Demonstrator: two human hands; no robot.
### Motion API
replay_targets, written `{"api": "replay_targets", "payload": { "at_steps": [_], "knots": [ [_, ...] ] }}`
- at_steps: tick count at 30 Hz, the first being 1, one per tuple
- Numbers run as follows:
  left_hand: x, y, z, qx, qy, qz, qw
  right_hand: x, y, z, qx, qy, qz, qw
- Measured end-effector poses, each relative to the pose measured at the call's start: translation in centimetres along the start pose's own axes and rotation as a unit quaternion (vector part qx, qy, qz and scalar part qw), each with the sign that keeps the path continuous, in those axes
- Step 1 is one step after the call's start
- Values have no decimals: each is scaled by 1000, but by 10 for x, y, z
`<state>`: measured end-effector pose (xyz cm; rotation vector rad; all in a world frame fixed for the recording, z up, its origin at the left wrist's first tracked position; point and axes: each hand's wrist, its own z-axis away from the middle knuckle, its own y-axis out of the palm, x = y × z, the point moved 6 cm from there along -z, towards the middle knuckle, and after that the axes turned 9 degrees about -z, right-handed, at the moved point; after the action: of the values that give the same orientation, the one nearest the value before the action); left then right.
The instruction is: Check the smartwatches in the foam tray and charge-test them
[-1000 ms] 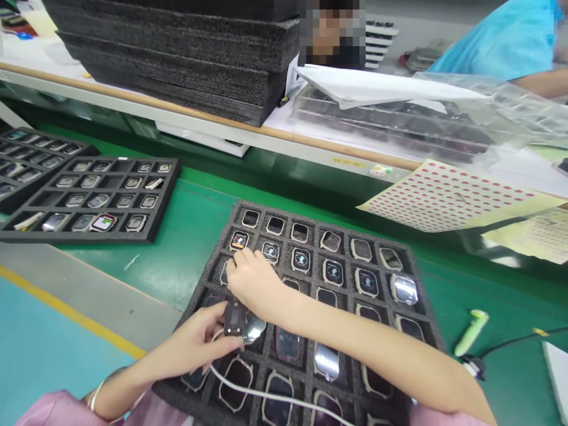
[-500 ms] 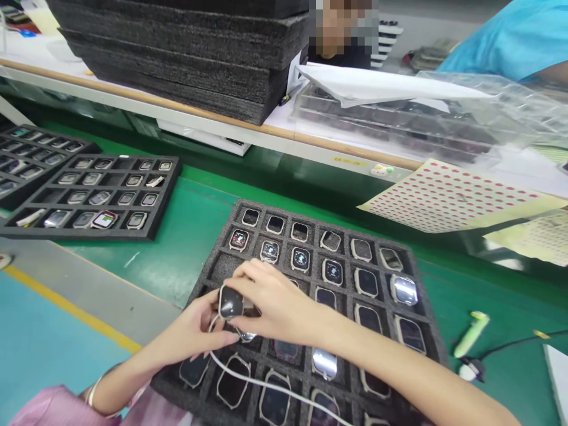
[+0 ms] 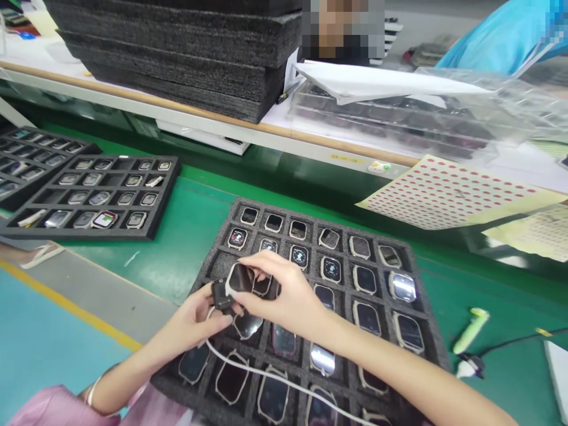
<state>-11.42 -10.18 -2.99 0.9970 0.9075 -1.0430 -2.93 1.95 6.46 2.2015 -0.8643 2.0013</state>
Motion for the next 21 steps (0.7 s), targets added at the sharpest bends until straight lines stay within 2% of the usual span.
{"api": "replay_targets", "payload": {
  "at_steps": [3, 5, 9, 12, 14, 17, 21],
  "knots": [
    [-5, -3, 0, -15, -12, 36, 999, -13, 5, 2, -19, 112, -172, 978],
    [-8, -4, -1, -27, -7, 53, 998, -21, 14, 5, -15, 153, -245, 957],
    [-9, -8, -1, -69, 5, 44, 997, -32, 23, 11, -20, 191, -279, 941],
    [-12, -15, 4, -151, 33, -2, 988, -38, 27, 14, -16, 223, -295, 929],
    [-16, -17, 8, -187, 61, -43, 979, -40, 31, 15, 13, 243, -323, 915],
    [-18, -16, 14, -192, 86, -88, 974, -40, 40, 18, 72, 252, -381, 887],
    [-16, -18, 14, -201, 59, -91, 974, -43, 41, 23, 101, 249, -416, 869]
  ]
}}
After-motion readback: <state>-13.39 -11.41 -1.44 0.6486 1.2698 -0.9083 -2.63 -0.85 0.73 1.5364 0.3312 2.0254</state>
